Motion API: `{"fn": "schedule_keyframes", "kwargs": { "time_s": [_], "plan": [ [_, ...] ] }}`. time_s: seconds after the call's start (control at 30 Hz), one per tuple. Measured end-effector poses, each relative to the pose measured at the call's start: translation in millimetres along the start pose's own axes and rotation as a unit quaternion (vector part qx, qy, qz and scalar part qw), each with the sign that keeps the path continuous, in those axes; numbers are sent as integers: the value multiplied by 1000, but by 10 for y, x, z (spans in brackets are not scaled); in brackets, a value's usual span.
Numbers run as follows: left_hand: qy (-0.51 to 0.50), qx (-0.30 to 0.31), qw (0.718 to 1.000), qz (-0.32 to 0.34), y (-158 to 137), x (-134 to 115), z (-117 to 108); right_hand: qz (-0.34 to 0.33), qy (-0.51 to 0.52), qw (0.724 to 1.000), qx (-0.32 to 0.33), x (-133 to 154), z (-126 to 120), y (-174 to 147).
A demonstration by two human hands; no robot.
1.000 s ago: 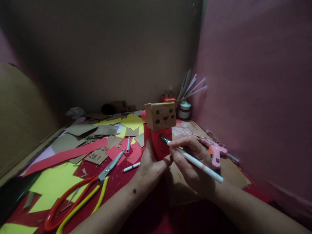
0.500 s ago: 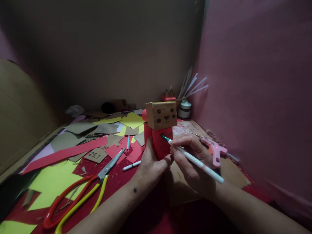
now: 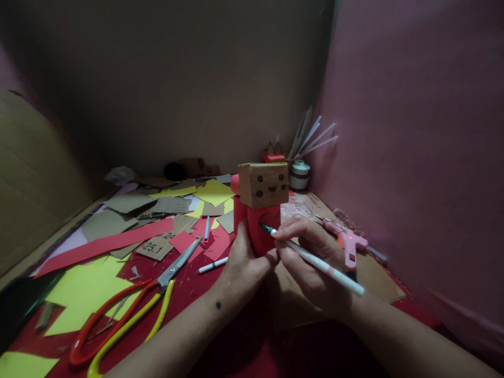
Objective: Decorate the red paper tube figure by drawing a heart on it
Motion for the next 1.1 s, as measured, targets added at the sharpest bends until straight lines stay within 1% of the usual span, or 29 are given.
{"fn": "schedule_keyframes", "kwargs": {
  "time_s": [0.1,0.2,0.37,0.5,0.67,0.87,1.1],
  "plan": [
    [3,-3,1000,1,0,5,-5,10,1,1000,11,-27,1,-16],
    [4,-2,1000,-1,-2,2,-7,5,-2,1000,21,-3,15,-5],
    [-14,0,1000,-14,-13,27,-7,5,-7,1000,3,64,4,41],
    [-2,7,1000,-13,-21,51,-2,14,-17,1000,11,54,17,34],
    [-3,5,1000,-29,-14,45,5,28,-5,1000,-7,20,1,32],
    [-19,3,999,-25,-15,17,15,3,-16,1000,-8,76,1,68],
    [-14,6,1000,-22,-23,36,18,7,-23,1000,9,55,4,49]
  ]
}}
Point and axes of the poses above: each hand's wrist, its own y-axis towards the middle knuckle, its own z-axis out of the palm, x = y × z, the point moved 9 cm from there along y, towards the middle knuckle, and after that the axes turned 11 degrees about -x, right-handed, at the moved point
